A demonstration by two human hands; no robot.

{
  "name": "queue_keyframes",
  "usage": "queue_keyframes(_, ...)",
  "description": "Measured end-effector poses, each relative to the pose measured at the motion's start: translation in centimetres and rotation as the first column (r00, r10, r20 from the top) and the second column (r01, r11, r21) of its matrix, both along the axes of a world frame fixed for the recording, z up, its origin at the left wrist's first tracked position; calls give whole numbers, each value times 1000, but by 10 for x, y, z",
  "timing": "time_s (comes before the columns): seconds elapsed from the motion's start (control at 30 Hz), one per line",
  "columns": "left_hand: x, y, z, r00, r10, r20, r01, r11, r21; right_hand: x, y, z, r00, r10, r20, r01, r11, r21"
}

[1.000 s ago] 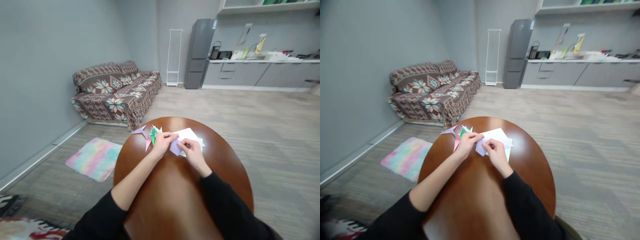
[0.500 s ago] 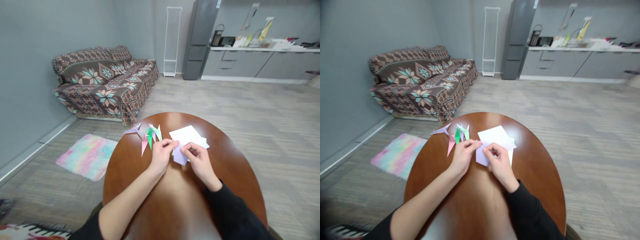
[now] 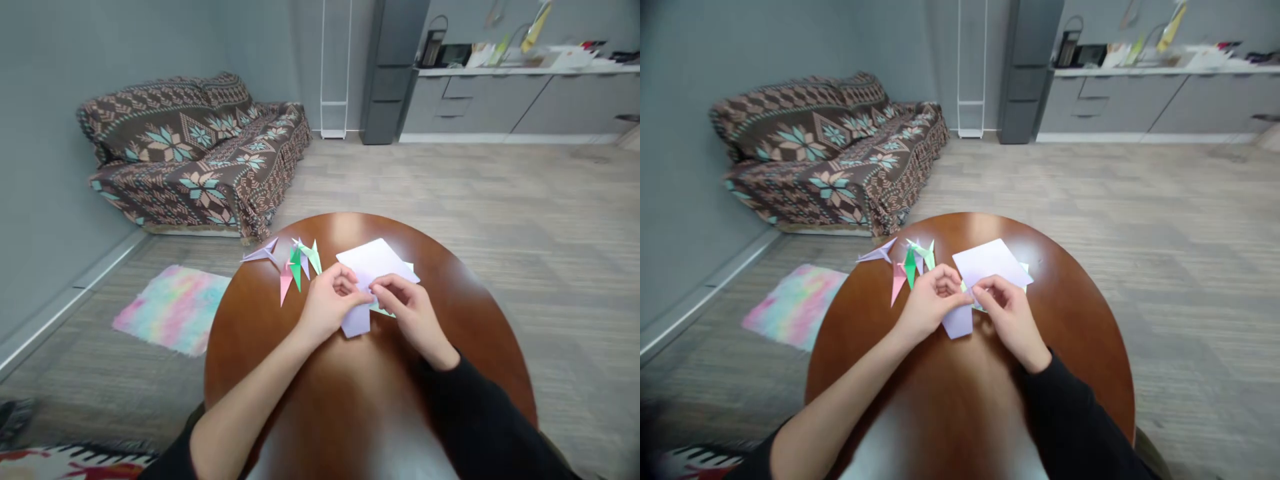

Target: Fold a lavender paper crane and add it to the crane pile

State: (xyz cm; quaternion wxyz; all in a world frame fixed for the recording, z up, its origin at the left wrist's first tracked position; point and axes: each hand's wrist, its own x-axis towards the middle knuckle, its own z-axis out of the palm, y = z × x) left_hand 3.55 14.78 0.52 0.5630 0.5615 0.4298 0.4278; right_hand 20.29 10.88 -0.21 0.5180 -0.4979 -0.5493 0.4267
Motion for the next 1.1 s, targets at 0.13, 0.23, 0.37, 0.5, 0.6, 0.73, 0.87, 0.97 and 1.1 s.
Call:
queue_keyframes(0.13, 4, -5, 0, 998, -22, -66, 25, 998, 50, -2, -2, 1, 999, 37, 30, -38, 999, 11)
queue_keyframes(0.23, 4, -5, -2, 996, -60, -67, 62, 998, 34, -1, -3, 1, 997, 31, 77, -33, 999, 25)
queue_keyframes(0.37, 2, -5, 0, 996, -86, -23, 85, 996, -22, -1, -4, 2, 992, 43, 122, -49, 998, 51)
queue_keyframes(0.5, -1, -4, 2, 988, -146, 52, 148, 988, -42, -1, -5, 2, 993, 23, 113, -39, 988, 146)
queue_keyframes(0.6, -2, -4, 2, 985, -165, 43, 166, 986, -8, -3, -6, 2, 995, -26, 94, 8, 983, 186)
queue_keyframes(0.73, -1, -5, 0, 991, -134, -20, 135, 987, 81, -5, -8, -2, 997, -65, 43, 56, 982, 180)
queue_keyframes(0.87, 0, -4, -2, 991, -124, -52, 130, 983, 131, -7, -8, -7, 996, -85, -28, 89, 983, 161)
queue_keyframes(0.97, -2, -4, -3, 985, -149, -83, 159, 979, 129, -2, -4, -7, 976, -195, -98, 208, 967, 148)
queue_keyframes(1.1, -5, -2, -2, 980, -163, -116, 178, 976, 127, 8, 3, -7, 924, -314, -218, 345, 931, 118)
